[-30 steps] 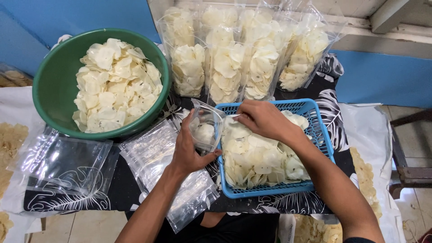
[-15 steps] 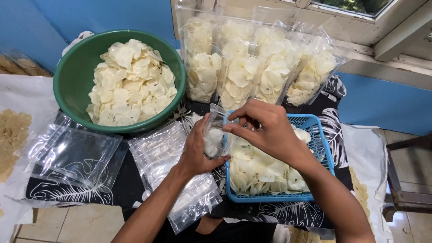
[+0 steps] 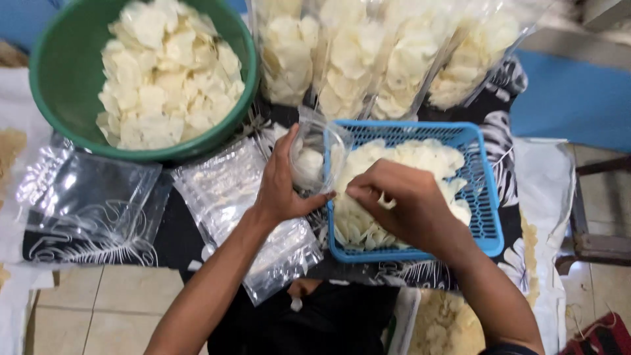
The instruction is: Manually packaging chips into small plastic bags using a small cup as a scoop
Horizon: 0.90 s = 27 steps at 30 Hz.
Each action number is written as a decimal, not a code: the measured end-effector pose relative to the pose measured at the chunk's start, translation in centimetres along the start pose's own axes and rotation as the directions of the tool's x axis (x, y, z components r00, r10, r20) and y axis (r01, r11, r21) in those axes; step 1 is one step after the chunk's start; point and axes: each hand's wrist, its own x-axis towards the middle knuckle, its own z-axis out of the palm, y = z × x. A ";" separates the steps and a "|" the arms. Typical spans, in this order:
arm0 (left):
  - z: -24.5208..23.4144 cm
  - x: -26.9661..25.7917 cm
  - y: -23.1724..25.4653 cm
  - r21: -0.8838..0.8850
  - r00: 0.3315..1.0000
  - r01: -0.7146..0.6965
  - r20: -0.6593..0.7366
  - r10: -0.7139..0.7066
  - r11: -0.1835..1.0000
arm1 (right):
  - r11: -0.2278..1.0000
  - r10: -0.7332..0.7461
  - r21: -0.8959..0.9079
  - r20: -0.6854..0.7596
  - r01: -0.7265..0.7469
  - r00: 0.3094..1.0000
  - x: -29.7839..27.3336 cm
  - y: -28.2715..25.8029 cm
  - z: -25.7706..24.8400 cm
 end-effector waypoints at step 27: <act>-0.5 0.2 0.4 0.097 0.996 -0.030 0.090 0.021 0.995 | 0.897 0.101 0.429 0.039 -0.108 0.994 -19.9 3.2 22.1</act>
